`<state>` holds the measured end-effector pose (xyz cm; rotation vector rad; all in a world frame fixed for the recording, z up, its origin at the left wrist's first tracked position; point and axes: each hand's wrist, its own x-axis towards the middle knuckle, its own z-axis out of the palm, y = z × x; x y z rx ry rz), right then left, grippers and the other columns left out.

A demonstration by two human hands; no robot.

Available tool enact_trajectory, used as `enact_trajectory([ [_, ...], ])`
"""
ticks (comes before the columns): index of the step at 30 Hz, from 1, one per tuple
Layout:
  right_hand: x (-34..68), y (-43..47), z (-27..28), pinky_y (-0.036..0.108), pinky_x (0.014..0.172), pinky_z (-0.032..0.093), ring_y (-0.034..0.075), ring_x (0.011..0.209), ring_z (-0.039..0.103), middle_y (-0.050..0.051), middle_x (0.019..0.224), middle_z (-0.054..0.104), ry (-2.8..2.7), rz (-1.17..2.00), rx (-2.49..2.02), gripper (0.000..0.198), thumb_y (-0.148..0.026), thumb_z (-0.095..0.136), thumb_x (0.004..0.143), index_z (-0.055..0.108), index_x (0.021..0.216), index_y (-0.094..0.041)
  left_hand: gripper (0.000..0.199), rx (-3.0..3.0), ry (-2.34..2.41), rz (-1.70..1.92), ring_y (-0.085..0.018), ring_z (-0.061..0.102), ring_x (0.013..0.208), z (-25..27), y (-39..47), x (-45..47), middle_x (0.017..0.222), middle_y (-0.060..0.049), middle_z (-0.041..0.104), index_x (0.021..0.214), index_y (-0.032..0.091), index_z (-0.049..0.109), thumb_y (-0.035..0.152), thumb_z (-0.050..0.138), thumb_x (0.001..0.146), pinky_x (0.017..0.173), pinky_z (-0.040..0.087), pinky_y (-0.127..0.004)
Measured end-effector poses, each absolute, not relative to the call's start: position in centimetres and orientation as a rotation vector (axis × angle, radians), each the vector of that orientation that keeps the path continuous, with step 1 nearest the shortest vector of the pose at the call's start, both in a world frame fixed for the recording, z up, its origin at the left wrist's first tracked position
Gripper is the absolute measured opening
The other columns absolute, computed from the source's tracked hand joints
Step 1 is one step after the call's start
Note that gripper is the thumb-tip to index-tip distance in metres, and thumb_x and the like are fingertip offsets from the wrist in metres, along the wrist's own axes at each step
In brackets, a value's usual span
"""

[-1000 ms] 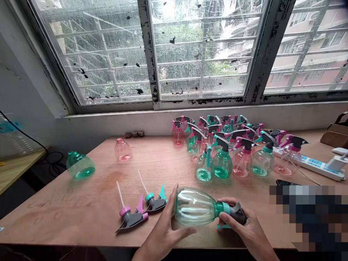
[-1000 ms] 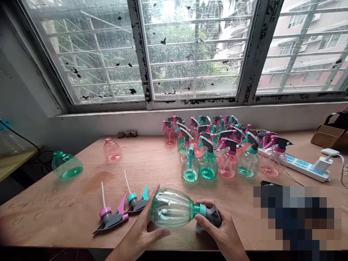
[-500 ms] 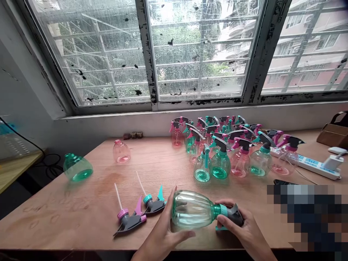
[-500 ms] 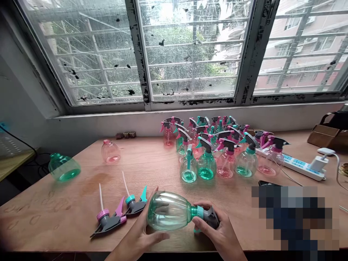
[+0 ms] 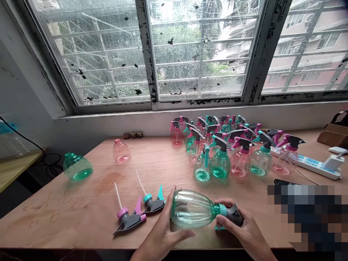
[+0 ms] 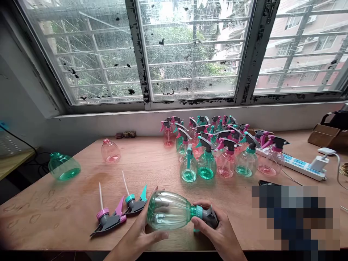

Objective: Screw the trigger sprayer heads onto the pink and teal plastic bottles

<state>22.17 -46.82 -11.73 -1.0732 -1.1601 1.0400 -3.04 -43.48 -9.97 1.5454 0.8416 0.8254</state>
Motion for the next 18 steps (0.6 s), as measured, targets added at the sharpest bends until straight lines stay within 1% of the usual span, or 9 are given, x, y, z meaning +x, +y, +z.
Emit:
enact_trajectory([
  [2,22.2,-46.8,-11.8,0.025,0.057,0.055,0.017,0.058,0.066,-0.003,0.062,0.069,-1.15,1.045,-1.08,0.028,-0.04,0.079,0.079,0.072,0.099,-0.021,0.104,1.57,0.837,0.831,-0.033,0.019,0.151,-9.7,-43.6,-3.0,0.164,-0.007,0.023,0.157,0.035,0.001,0.034,0.076,0.085,0.124,0.01,-0.052],
  [5,22.3,-46.7,-11.9,0.025,0.06,0.055,0.018,0.06,0.066,-0.003,0.062,0.07,-1.145,1.05,-1.072,0.028,-0.039,0.078,0.08,0.072,0.099,-0.021,0.09,1.598,0.822,0.847,-0.03,0.025,0.149,-9.5,-43.8,-2.9,0.164,-0.005,0.023,0.156,0.038,0.003,0.032,0.067,0.092,0.124,0.007,-0.051],
  [7,22.2,-46.7,-11.9,0.024,0.06,0.054,0.017,0.061,0.065,-0.003,0.064,0.07,-1.144,1.052,-1.067,0.027,-0.038,0.079,0.079,0.072,0.099,-0.021,0.097,1.587,0.82,0.841,-0.029,0.022,0.15,-9.6,-43.8,-3.0,0.165,-0.003,0.02,0.156,0.039,0.001,0.033,0.071,0.089,0.125,0.007,-0.05],
  [9,22.0,-46.7,-11.7,0.023,0.059,0.054,0.017,0.063,0.065,-0.002,0.071,0.071,-1.145,1.044,-1.058,0.026,-0.037,0.081,0.077,0.074,0.097,-0.022,0.108,1.536,0.807,0.836,-0.029,0.016,0.152,-10.0,-43.7,-3.1,0.167,-0.002,0.014,0.155,0.04,-0.004,0.036,0.077,0.084,0.125,0.008,-0.049],
  [10,22.0,-46.7,-11.6,0.023,0.059,0.054,0.017,0.065,0.065,-0.001,0.076,0.072,-1.147,1.039,-1.052,0.026,-0.037,0.082,0.076,0.075,0.095,-0.022,0.11,1.506,0.802,0.839,-0.03,0.015,0.152,-10.2,-43.6,-3.1,0.167,-0.002,0.012,0.155,0.039,-0.005,0.038,0.078,0.082,0.125,0.009,-0.049],
  [12,21.9,-46.8,-11.6,0.024,0.059,0.055,0.018,0.068,0.065,0.001,0.083,0.073,-1.147,1.029,-1.049,0.025,-0.036,0.082,0.074,0.076,0.094,-0.021,0.105,1.475,0.801,0.845,-0.031,0.017,0.152,-10.6,-43.3,-3.2,0.167,-0.003,0.013,0.157,0.036,0.003,0.04,0.077,0.083,0.125,0.012,-0.049],
  [13,21.9,-46.8,-11.6,0.024,0.059,0.055,0.018,0.068,0.065,0.001,0.082,0.073,-1.145,1.029,-1.053,0.026,-0.037,0.082,0.074,0.076,0.094,-0.021,0.101,1.472,0.806,0.852,-0.032,0.018,0.151,-10.7,-43.2,-3.1,0.167,-0.004,0.015,0.157,0.035,0.009,0.04,0.077,0.082,0.125,0.013,-0.049],
  [15,22.0,-46.8,-11.6,0.025,0.058,0.055,0.018,0.064,0.065,0.0,0.075,0.072,-1.137,1.035,-1.068,0.028,-0.037,0.082,0.075,0.075,0.096,-0.021,0.1,1.475,0.825,0.873,-0.034,0.019,0.151,-10.7,-43.1,-3.1,0.166,-0.005,0.018,0.156,0.033,0.016,0.039,0.08,0.08,0.125,0.014,-0.048],
  [18,22.2,-46.8,-11.7,0.027,0.058,0.053,0.018,0.058,0.065,-0.002,0.061,0.07,-1.134,1.026,-1.09,0.03,-0.04,0.08,0.077,0.073,0.099,-0.02,0.102,1.464,0.829,0.895,-0.032,0.021,0.15,-10.2,-43.3,-2.9,0.166,-0.004,0.02,0.156,0.034,0.015,0.036,0.081,0.079,0.125,0.015,-0.047],
])
